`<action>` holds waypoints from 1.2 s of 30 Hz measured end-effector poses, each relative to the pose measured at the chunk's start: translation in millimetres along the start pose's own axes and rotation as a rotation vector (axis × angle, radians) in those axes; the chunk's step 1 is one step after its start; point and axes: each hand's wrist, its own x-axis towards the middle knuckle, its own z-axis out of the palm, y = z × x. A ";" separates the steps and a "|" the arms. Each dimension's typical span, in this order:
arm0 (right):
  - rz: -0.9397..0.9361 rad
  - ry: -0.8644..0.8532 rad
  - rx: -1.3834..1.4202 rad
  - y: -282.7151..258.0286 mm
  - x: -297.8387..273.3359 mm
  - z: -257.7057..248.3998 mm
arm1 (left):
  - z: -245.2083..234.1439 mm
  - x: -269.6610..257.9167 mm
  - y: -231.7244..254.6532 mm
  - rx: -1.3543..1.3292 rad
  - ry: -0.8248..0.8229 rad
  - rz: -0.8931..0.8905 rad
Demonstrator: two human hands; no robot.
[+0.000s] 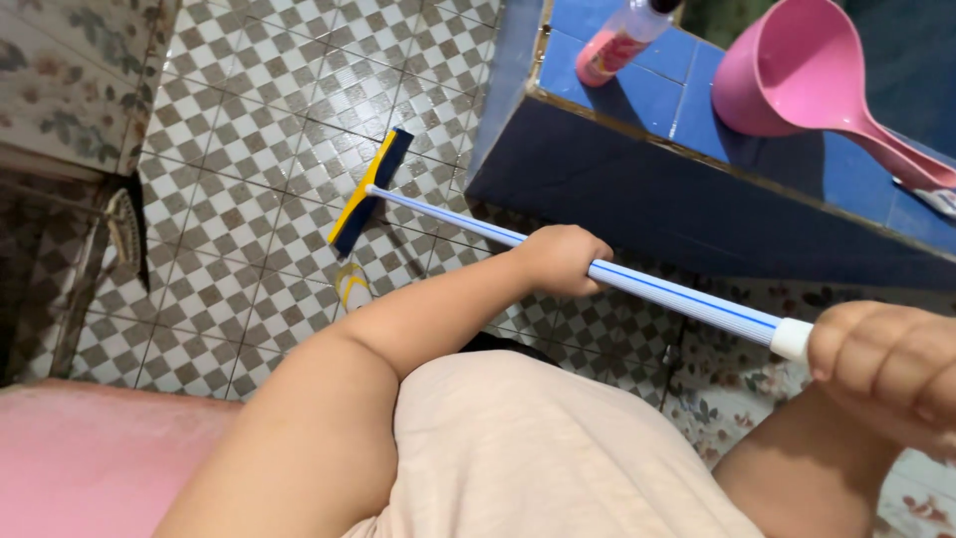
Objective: The person pours water onto the bathroom floor with a water scoop, pours cleaning liquid from a bottle onto the floor, and scrubs the floor using a floor squeegee.
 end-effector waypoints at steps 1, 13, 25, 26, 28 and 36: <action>0.001 -0.005 0.010 9.8 6.9 6.2 | -3.3 -2.4 -5.8 0.002 0.007 -0.009; 0.354 0.167 0.009 253.6 68.9 141.7 | -99.4 -134.5 -224.5 0.249 0.214 -0.491; 0.434 0.053 -0.151 291.1 86.2 180.1 | -117.0 -164.5 -243.1 0.527 0.333 -0.692; 0.416 0.125 -0.121 276.9 85.3 171.1 | -110.7 -152.7 -230.2 0.511 0.336 -0.657; 0.393 0.199 -0.095 243.2 83.4 152.3 | -95.9 -129.1 -205.8 0.496 0.340 -0.617; 0.182 0.244 -0.222 80.3 84.3 100.1 | -47.5 -45.4 -59.5 0.269 0.310 -0.121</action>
